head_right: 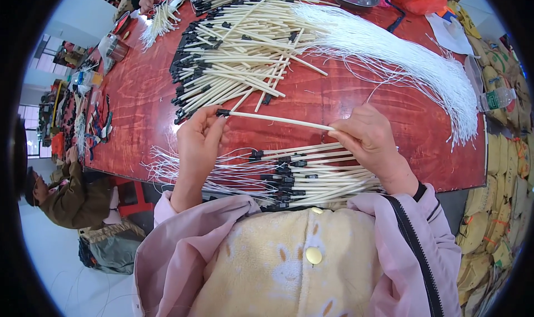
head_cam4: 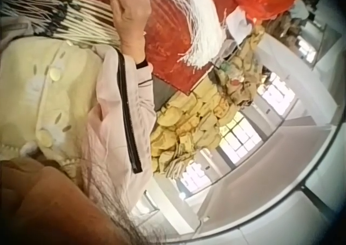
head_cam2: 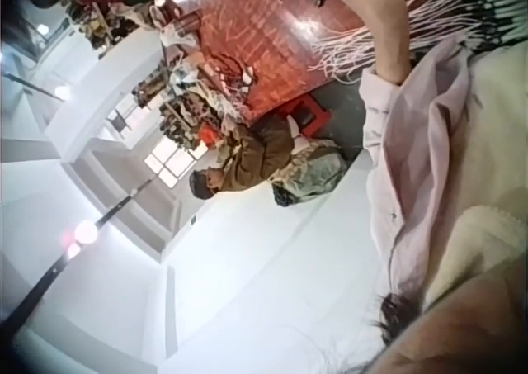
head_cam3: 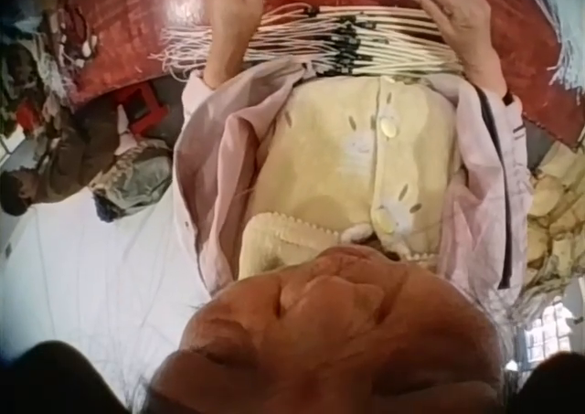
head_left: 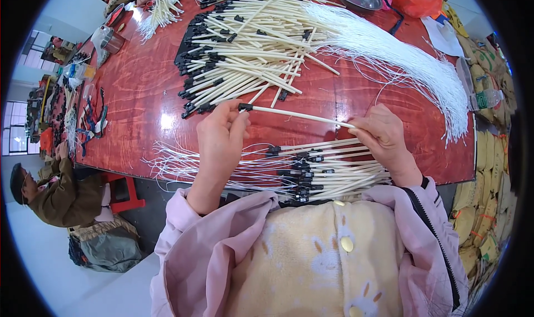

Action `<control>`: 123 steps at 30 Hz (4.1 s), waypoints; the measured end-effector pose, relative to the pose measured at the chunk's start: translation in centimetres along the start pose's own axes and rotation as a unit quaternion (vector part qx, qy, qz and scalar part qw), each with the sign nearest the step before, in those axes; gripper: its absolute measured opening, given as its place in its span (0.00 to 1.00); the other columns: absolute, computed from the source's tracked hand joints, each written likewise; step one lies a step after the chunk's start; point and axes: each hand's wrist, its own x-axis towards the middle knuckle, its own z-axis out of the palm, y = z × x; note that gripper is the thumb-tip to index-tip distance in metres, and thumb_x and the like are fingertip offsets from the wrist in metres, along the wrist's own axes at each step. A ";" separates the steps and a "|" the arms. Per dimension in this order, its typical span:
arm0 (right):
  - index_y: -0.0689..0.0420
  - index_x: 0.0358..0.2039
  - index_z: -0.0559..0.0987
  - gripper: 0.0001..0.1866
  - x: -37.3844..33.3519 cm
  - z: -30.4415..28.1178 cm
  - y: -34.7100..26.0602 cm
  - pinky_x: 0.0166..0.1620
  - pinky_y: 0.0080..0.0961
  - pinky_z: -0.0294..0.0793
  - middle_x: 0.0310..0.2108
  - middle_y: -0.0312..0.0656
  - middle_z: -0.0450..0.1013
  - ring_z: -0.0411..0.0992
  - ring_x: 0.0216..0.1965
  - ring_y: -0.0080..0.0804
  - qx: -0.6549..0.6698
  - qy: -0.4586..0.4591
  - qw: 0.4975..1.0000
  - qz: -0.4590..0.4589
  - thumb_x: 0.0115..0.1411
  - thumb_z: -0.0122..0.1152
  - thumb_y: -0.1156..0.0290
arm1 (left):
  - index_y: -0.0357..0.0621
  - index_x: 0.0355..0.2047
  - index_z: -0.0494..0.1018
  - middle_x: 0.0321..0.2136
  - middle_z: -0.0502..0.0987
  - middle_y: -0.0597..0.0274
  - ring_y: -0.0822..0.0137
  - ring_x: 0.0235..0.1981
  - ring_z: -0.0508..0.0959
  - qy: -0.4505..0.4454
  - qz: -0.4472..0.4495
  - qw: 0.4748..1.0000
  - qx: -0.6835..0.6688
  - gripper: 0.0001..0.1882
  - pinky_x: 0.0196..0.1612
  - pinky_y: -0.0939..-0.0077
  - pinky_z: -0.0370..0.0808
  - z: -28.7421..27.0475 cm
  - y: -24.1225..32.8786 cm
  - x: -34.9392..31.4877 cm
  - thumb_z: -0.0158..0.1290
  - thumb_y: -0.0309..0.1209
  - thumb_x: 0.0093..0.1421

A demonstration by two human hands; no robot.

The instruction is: The person threads a white string through a plastic tube by hand, then slides a black cap onto the end of the tube and places the completed assembly onto a pile on the table.

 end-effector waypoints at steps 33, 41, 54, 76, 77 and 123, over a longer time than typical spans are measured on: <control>0.60 0.55 0.80 0.24 -4.3 -7.8 4.3 0.59 0.40 0.68 0.47 0.44 0.79 0.73 0.50 0.47 -0.100 -0.091 0.978 0.156 0.60 0.68 0.64 | 0.36 0.38 0.80 0.43 0.80 0.53 0.55 0.47 0.79 0.177 0.048 0.936 0.300 0.07 0.54 0.64 0.73 -15.1 -7.6 -5.5 0.61 0.24 0.59; 0.61 0.52 0.80 0.22 -0.1 -1.8 8.8 0.58 0.40 0.69 0.55 0.45 0.76 0.70 0.56 0.47 -0.211 -0.022 0.970 0.124 0.59 0.69 0.65 | 0.36 0.36 0.78 0.38 0.79 0.48 0.47 0.41 0.79 -0.200 0.260 0.941 0.081 0.08 0.46 0.58 0.76 3.2 4.1 1.1 0.63 0.22 0.55; 0.60 0.48 0.82 0.18 -2.6 -3.5 6.5 0.57 0.40 0.69 0.54 0.45 0.77 0.72 0.52 0.45 -0.147 0.040 0.981 0.120 0.58 0.69 0.67 | 0.38 0.40 0.74 0.43 0.76 0.47 0.44 0.44 0.80 -0.255 0.364 0.876 0.188 0.11 0.45 0.51 0.78 22.1 6.4 12.3 0.57 0.31 0.60; 0.58 0.57 0.78 0.23 -3.3 -3.2 6.2 0.56 0.38 0.70 0.52 0.44 0.77 0.71 0.49 0.45 -0.144 0.014 0.981 0.130 0.60 0.60 0.79 | 0.36 0.38 0.79 0.41 0.75 0.49 0.51 0.46 0.78 -0.260 0.406 0.849 0.217 0.11 0.43 0.58 0.80 22.2 6.6 4.8 0.59 0.25 0.54; 0.58 0.56 0.79 0.22 -3.3 -3.4 6.3 0.55 0.38 0.70 0.52 0.44 0.77 0.71 0.49 0.45 -0.145 0.013 0.980 0.135 0.60 0.59 0.78 | 0.36 0.38 0.79 0.41 0.75 0.49 0.51 0.46 0.78 -0.260 0.407 0.849 0.217 0.11 0.43 0.58 0.80 22.3 6.6 4.8 0.59 0.25 0.54; 0.65 0.64 0.72 0.48 -6.5 -2.7 6.2 0.68 0.46 0.57 0.68 0.50 0.66 0.62 0.65 0.54 -0.073 -0.137 0.985 0.075 0.69 0.31 0.30 | 0.41 0.40 0.72 0.37 0.78 0.49 0.45 0.39 0.80 -0.081 0.123 0.919 0.367 0.12 0.39 0.49 0.77 2.4 -4.1 3.6 0.61 0.30 0.58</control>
